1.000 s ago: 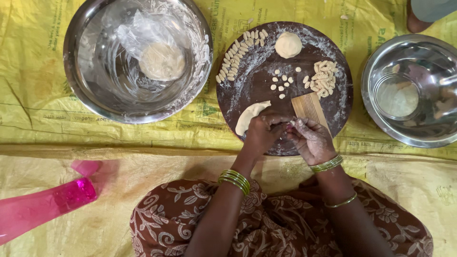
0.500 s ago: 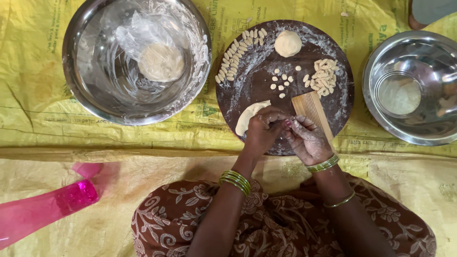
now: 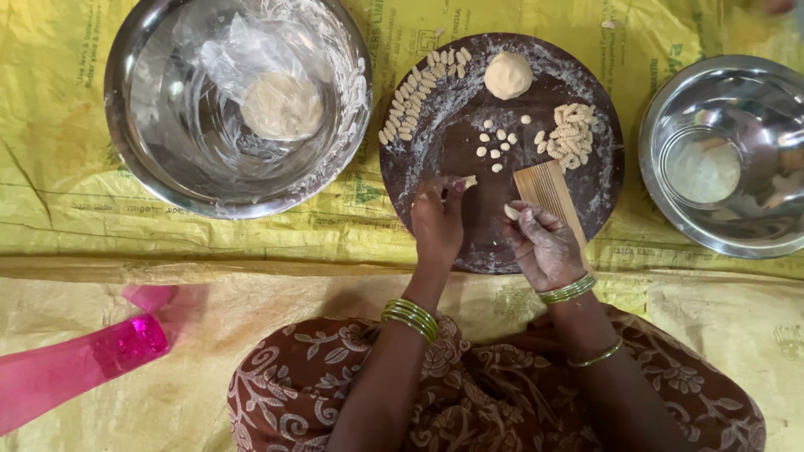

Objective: The person sits on the floor and repeatedly pinches small pieces of dough from a larger lump, then presses each piece against a wooden ridged tool to create textured shapes. The shaped pieces are placed on a wooden board next to other finished pieces.

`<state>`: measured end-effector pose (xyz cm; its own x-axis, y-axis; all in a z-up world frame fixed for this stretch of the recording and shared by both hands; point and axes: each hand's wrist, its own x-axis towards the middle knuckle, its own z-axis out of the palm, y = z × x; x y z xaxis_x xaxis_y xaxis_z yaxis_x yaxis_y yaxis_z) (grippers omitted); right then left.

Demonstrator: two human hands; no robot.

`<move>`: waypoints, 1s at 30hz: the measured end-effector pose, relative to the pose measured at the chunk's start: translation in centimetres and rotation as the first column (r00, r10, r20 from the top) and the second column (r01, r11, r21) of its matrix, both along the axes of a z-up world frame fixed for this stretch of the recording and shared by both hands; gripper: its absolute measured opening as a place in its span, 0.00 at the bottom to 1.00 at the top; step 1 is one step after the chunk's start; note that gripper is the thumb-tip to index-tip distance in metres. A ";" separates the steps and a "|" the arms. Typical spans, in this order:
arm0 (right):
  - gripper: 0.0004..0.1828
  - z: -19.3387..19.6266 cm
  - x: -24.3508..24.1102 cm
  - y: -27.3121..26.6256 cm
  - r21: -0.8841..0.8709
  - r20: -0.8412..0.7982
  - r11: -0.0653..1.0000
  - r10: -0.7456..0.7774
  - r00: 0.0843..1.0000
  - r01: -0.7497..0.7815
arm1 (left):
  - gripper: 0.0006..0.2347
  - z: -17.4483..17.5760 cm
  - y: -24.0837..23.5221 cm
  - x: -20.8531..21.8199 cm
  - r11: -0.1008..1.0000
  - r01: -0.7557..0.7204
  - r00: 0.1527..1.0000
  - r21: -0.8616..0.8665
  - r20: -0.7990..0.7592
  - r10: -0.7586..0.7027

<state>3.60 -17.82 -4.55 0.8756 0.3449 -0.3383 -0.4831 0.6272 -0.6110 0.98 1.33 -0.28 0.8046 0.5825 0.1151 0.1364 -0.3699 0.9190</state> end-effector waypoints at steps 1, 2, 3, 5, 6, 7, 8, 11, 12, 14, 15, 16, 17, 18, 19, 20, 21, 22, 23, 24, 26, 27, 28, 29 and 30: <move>0.06 0.1 0.1 -0.1 -0.018 -0.017 1.000 -0.009 1.000 0.009 | 0.05 0.1 -0.1 -0.1 0.999 0.030 0.999 -0.032 0.042 -0.028; 0.08 0.2 0.1 -0.1 -0.043 -0.017 0.999 0.005 1.000 -0.005 | 0.05 0.4 -0.4 -0.2 0.996 0.060 0.995 -0.063 0.083 -0.054; 0.10 0.3 0.1 -0.2 -0.067 -0.017 0.998 0.019 1.000 -0.020 | 0.04 0.7 -0.7 -0.4 0.992 0.091 0.989 -0.092 0.126 -0.079; 0.12 0.4 0.3 -0.1 -0.072 0.009 0.997 0.037 0.999 -0.036 | 0.05 1.3 -0.8 -0.6 0.991 0.116 0.986 -0.065 0.127 -0.108; 0.12 0.5 0.2 -0.2 -0.054 0.033 0.998 0.041 0.999 -0.039 | 0.05 1.5 -0.9 -0.7 0.990 0.131 0.984 -0.053 0.126 -0.123; 0.12 0.6 0.2 -0.3 -0.037 0.057 0.998 0.045 0.997 -0.043 | 0.05 1.7 -0.9 -0.8 0.988 0.129 0.988 -0.083 0.092 -0.121; 0.13 0.7 0.2 -0.3 -0.050 0.064 0.998 0.052 0.997 -0.049 | 0.06 1.9 -0.7 -0.8 0.986 0.126 0.991 -0.111 0.059 -0.120; 0.14 0.9 0.1 -0.3 -0.050 0.077 0.996 0.079 0.994 -0.075 | 0.06 1.8 -0.6 -0.7 0.986 0.120 0.993 -0.119 0.005 -0.121; 0.12 1.0 0.1 -0.3 -0.024 0.075 0.996 0.090 0.993 -0.088 | 0.05 1.7 -0.5 -0.7 0.987 0.118 0.993 -0.110 -0.006 -0.119; 0.10 1.2 0.2 0.0 -0.046 0.060 0.994 0.098 0.993 -0.096 | 0.05 1.4 -0.5 -0.6 0.989 0.120 0.992 -0.084 0.032 -0.118; 0.09 1.3 0.3 0.2 -0.095 0.046 0.991 0.094 0.994 -0.090 | 0.05 1.3 -0.6 -0.5 0.990 0.122 0.992 -0.070 0.051 -0.118; 0.09 1.5 0.5 0.4 -0.144 0.034 0.986 0.088 0.996 -0.082 | 0.05 1.3 -0.6 -0.5 0.987 0.125 0.991 -0.098 0.058 -0.120; 0.08 1.7 0.5 0.4 -0.273 0.064 0.961 0.075 0.995 -0.055 | 0.06 1.4 -0.8 -0.5 0.984 0.128 0.991 -0.126 0.065 -0.121; 0.08 2.0 0.8 0.6 -0.392 0.099 0.920 0.063 0.993 -0.020 | 0.06 1.6 -0.7 -0.5 0.980 0.135 0.989 -0.149 0.074 -0.125; 0.08 2.3 1.0 0.7 -0.504 0.133 0.863 0.055 0.990 0.020 | 0.06 1.8 -0.8 -0.4 0.985 0.130 0.988 -0.116 0.097 -0.119; 0.08 2.7 1.5 0.8 -0.700 0.198 0.710 0.096 0.975 0.073 | 0.07 2.2 -1.0 -0.2 0.989 0.123 0.986 -0.086 0.121 -0.112; 0.07 3.0 2.3 0.9 -0.847 0.249 0.513 0.149 0.957 0.141 | 0.07 2.5 -1.0 -0.1 0.992 0.114 0.984 -0.055 0.145 -0.105; 0.06 3.1 3.0 0.9 -0.936 0.277 0.281 0.214 0.937 0.213 | 0.08 2.7 -1.0 -0.2 0.987 0.129 0.991 -0.094 0.045 -0.125; 0.06 3.2 4.1 1.0 -0.940 0.293 0.252 0.243 0.925 0.231 | 0.10 2.8 -1.1 -0.2 0.981 0.140 0.987 -0.134 -0.056 -0.149; 0.05 3.3 5.6 1.1 -0.941 0.311 0.225 0.274 0.910 0.253 | 0.11 3.0 -1.1 -0.1 0.974 0.147 0.973 -0.172 -0.151 -0.173; 0.05 3.4 7.8 1.6 -0.941 0.338 0.130 0.376 0.863 0.312 | 0.09 3.2 -1.2 -0.4 0.973 0.153 0.986 -0.173 -0.044 -0.163; 0.06 3.5 8.8 1.8 -0.934 0.341 0.064 0.445 0.828 0.350 | 0.08 3.3 -1.1 -0.5 0.973 0.157 0.988 -0.172 0.010 -0.157; 0.07 3.6 9.3 2.0 -0.920 0.338 0.001 0.511 0.791 0.393 | 0.08 3.2 -1.0 -0.6 0.975 0.152 0.988 -0.160 -0.003 -0.155; 0.08 3.8 9.5 2.1 -0.905 0.359 -0.012 0.511 0.781 0.425 | 0.08 3.1 -0.8 -0.7 0.978 0.148 0.988 -0.147 -0.016 -0.152; 0.08 4.3 9.4 2.1 -0.888 0.383 -0.028 0.512 0.769 0.460 | 0.08 3.0 -0.8 -0.5 0.980 0.145 0.988 -0.136 -0.024 -0.149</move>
<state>13.03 -15.77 -0.25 0.9822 0.1480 0.1158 0.1879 -0.7893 -0.5846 0.45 0.58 2.76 0.8848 0.4658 0.0156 0.1213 -0.2624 0.9573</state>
